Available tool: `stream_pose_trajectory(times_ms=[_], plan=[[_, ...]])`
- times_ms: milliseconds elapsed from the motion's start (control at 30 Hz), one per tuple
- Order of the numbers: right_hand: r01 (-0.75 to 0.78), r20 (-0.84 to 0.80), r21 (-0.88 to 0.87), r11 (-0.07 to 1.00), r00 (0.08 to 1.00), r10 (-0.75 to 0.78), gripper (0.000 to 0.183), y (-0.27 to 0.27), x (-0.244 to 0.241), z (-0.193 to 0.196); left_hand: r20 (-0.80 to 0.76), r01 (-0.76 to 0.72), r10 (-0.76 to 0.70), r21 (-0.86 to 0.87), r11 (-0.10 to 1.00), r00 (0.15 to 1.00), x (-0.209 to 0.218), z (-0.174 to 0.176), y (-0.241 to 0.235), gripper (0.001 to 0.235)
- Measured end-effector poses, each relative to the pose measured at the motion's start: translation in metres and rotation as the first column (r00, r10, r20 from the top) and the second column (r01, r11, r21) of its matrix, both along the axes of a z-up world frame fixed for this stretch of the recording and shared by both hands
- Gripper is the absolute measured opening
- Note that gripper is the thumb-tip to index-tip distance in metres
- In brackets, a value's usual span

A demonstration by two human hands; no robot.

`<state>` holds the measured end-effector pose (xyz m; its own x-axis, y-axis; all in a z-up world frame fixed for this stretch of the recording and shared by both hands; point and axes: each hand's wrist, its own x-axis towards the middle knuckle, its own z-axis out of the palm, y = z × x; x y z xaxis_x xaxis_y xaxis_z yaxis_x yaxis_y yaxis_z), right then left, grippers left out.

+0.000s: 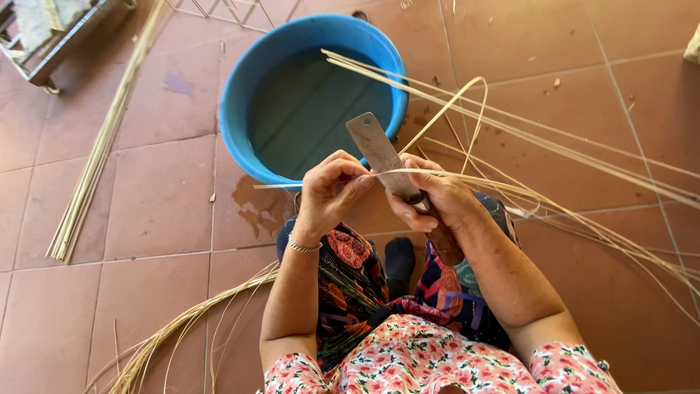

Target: The person sits on the floor and uses a knife to split long bamboo sticks into thin strips. The person repeatedly shaves and splits the bamboo, placing the finished strips into a blue basin of water.

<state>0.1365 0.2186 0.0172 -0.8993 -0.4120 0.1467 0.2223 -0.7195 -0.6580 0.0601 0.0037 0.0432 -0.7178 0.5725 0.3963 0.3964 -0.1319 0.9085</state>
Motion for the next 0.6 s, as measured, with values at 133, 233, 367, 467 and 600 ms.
stream_pose_trajectory(times_ms=[133, 233, 367, 467, 600], plan=[[-0.139, -0.023, -0.181, 0.973, 0.99, 0.137, 0.035, -0.01, 0.023, 0.017, -0.194, 0.003, -0.01, -0.037, 0.999, 0.981, 0.028, 0.039, -0.011, 0.007], [-0.127, -0.019, 0.022, 0.992, 0.992, 0.127, 0.038, -0.01, 0.062, 0.039, -0.273, 0.038, -0.032, 0.019, 0.999, 0.962, 0.056, 0.065, -0.023, 0.01], [-0.393, -0.226, -0.039, 0.919, 0.899, 0.375, 0.038, -0.017, 0.086, 0.065, -0.498, 0.239, -0.085, 0.255, 0.937, 0.863, 0.073, 0.083, -0.025, 0.019], [-0.349, -0.371, 0.107, 0.931, 0.855, 0.363, 0.031, -0.014, 0.087, 0.08, -0.448, 0.322, -0.162, 0.307, 0.896, 0.879, 0.085, 0.092, -0.03, 0.014], [-0.266, -0.497, 0.216, 0.94, 0.798, 0.34, 0.027, -0.016, 0.092, 0.092, -0.348, 0.321, -0.237, 0.21, 0.924, 0.907, 0.092, 0.099, -0.043, 0.014]])
